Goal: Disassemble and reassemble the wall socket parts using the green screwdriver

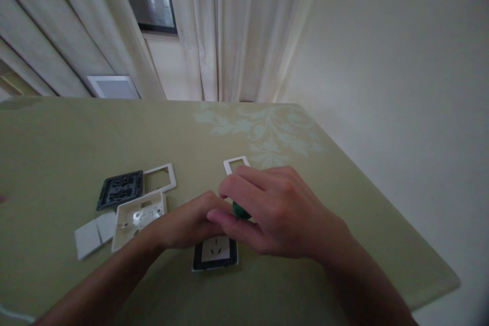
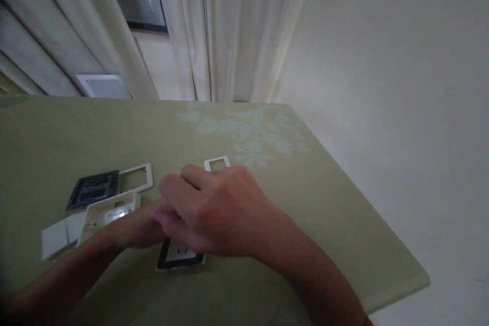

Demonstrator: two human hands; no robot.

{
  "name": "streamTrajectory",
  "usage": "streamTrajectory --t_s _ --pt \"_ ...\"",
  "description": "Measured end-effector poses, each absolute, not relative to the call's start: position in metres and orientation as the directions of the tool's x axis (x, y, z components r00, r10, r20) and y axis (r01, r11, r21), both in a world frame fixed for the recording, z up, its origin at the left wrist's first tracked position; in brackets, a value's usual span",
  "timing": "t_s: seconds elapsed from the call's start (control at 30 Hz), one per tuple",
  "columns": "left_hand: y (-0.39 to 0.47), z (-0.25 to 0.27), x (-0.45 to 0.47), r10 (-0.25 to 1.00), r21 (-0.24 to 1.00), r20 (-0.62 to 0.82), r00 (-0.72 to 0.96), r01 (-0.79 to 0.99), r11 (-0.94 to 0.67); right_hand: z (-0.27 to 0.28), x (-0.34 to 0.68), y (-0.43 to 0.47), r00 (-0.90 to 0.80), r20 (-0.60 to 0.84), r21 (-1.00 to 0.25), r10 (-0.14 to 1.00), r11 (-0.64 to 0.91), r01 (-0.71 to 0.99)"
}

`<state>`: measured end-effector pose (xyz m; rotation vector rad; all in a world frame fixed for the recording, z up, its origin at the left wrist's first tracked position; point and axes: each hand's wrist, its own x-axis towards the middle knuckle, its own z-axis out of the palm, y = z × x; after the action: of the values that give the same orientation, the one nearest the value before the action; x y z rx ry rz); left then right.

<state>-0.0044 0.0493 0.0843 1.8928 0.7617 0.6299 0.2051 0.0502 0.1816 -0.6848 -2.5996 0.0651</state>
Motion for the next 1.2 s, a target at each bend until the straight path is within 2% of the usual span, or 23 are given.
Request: streamTrajectory --t_s 0.23,0.47,0.6,0.77,0.93,1.07,1.2 --pt "0.053 0.095 -0.007 0.656 0.919 0.049 0.754 0.223 -0.326 0.180 0.205 0.051 -0.778 0.419 -0.188 0.468 0.883 0.430" --pt "0.050 0.099 -0.005 0.710 0.911 0.139 0.690 0.192 -0.365 0.182 0.206 0.048 -0.787 0.409 -0.237 0.462 0.887 0.397" --pt "0.049 0.098 -0.005 0.652 0.924 0.103 0.751 0.170 -0.342 0.182 0.207 0.047 -0.770 0.445 -0.222 0.458 0.889 0.400" --pt "0.049 0.097 -0.003 0.747 0.924 0.138 0.651 0.186 -0.334 0.182 0.207 0.045 -0.783 0.408 -0.240 0.470 0.883 0.404" --pt "0.048 0.098 -0.002 0.681 0.928 0.094 0.726 0.185 -0.325 0.182 0.207 0.044 -0.777 0.427 -0.235 0.463 0.886 0.399" --pt "0.048 0.090 -0.001 0.762 0.910 0.150 0.630 0.214 -0.356 0.181 0.208 0.044 -0.780 0.424 -0.257 0.460 0.887 0.384" --pt "0.050 0.088 -0.003 0.680 0.917 0.133 0.721 0.171 -0.361 0.178 0.208 0.045 -0.776 0.420 -0.239 0.471 0.882 0.406"
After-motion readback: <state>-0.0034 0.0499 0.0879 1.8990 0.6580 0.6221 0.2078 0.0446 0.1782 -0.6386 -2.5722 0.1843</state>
